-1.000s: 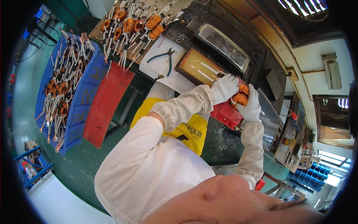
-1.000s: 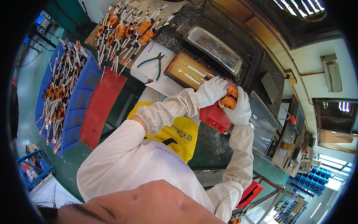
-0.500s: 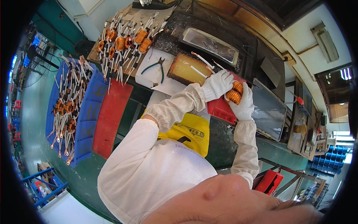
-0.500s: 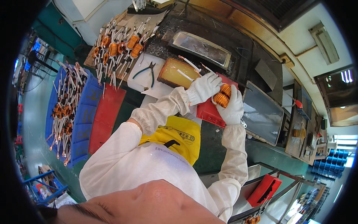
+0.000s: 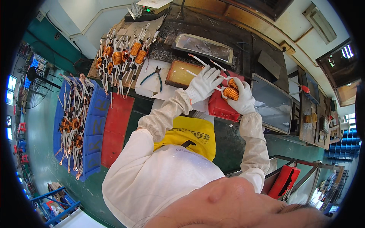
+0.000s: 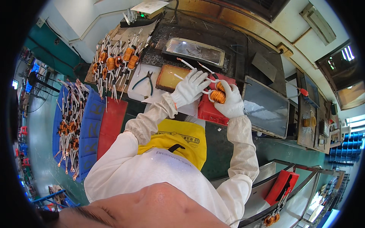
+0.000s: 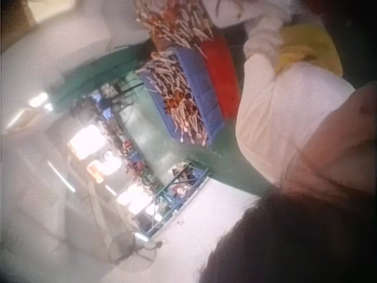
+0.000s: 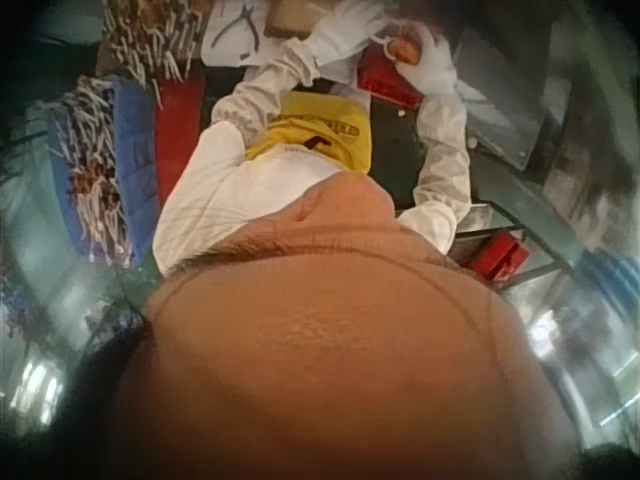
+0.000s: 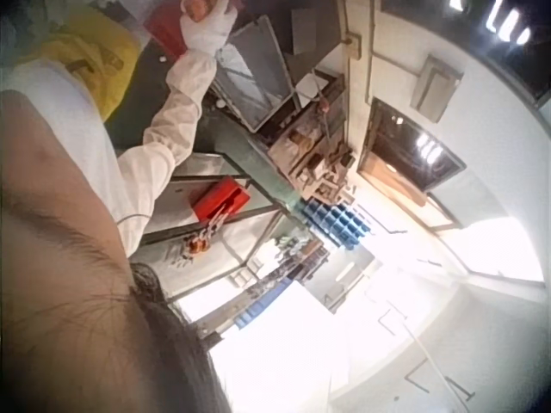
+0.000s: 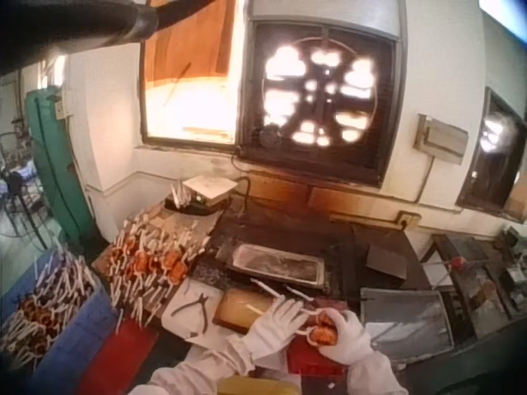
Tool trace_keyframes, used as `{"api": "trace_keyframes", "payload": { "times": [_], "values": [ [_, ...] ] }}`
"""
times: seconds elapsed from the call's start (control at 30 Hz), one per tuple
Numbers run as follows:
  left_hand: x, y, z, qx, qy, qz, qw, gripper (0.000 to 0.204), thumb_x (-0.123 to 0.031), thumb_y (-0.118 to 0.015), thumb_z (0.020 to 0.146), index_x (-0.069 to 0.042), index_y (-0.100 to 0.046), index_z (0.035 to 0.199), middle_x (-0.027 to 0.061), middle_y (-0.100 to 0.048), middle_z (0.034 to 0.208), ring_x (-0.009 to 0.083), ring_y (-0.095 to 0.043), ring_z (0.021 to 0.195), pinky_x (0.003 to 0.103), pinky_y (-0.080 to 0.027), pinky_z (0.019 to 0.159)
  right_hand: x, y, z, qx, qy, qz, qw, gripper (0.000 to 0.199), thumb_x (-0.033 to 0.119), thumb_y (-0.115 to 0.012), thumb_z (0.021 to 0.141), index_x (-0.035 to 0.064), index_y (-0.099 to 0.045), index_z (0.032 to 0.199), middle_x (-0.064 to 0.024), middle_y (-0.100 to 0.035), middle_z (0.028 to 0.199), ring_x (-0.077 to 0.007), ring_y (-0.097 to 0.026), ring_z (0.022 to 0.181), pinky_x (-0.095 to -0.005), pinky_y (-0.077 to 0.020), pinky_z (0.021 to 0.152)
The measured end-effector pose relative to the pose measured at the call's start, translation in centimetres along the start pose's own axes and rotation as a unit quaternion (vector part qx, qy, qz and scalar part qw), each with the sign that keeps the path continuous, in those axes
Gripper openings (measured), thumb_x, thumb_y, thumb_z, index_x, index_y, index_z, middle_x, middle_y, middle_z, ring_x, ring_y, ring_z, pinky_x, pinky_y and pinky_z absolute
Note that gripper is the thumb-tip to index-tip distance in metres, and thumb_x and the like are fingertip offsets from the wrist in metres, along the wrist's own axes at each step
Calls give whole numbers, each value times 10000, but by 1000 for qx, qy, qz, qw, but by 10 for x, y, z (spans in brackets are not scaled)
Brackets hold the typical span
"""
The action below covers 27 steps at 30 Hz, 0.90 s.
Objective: Dipping copper wire transformer coils into a liquid bath, likely for tinning or soldering terminals.
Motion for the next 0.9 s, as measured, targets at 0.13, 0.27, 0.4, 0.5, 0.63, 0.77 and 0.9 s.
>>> {"api": "trace_keyframes", "payload": {
  "times": [0.13,0.27,0.4,0.5,0.63,0.77,0.9],
  "values": [
    [3,2,3,-47,-8,-32,998,581,-227,-753,692,-88,-588,1232,158,-574,1264,334,-541,1226,505,-374,1133,-2,-3,0,-9,6,11,1000,787,160,-806,639,179,-513,1369,-239,-533,1245,-426,-554,1175,-461,-489,992],
    [5,7,7,-52,-15,-60,997,599,-213,-774,659,-91,-590,1215,142,-576,1210,335,-550,1193,506,-409,1104,-5,-6,5,-13,25,23,999,752,186,-817,636,207,-541,1335,-239,-548,1218,-423,-563,1155,-458,-497,981],
    [-5,27,8,-57,-31,-87,994,612,-206,-778,649,-88,-591,1219,133,-563,1216,337,-548,1188,510,-424,1090,-15,-7,15,8,18,26,999,759,186,-825,632,214,-539,1335,-229,-549,1211,-409,-552,1173,-443,-488,996],
    [-18,34,-1,-66,-45,-92,993,634,-207,-779,649,-78,-586,1239,135,-553,1243,337,-545,1196,515,-426,1088,-19,-5,22,24,27,63,997,768,196,-829,632,231,-536,1341,-222,-540,1226,-400,-538,1195,-430,-477,1014],
    [-24,45,18,-81,-37,-130,987,570,-202,-763,701,-84,-589,1232,142,-586,1222,333,-567,1176,489,-424,1098,-40,-12,29,67,-7,47,997,801,211,-835,636,233,-512,1368,-217,-514,1272,-392,-529,1208,-417,-471,1022],
    [-15,15,49,-108,-52,-124,985,472,-231,-737,765,-100,-603,1199,122,-633,1126,308,-602,1114,466,-443,1052,-42,-16,33,59,34,41,997,917,233,-852,618,219,-446,1440,-218,-499,1290,-395,-524,1227,-419,-468,1026],
    [8,-59,80,186,16,-37,982,333,-262,-681,820,-134,-622,1122,73,-672,1033,266,-644,1026,413,-448,960,-47,-13,30,53,8,48,997,1028,239,-863,595,194,-374,1498,-230,-491,1298,-410,-515,1242,-426,-458,1040]
  ]
}}
Point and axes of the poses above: each hand's wrist, its own z-axis towards the middle knuckle, its own y-axis out of the back of the hand, x = y × z, the point moved 10 cm from there along z, towards the middle knuckle
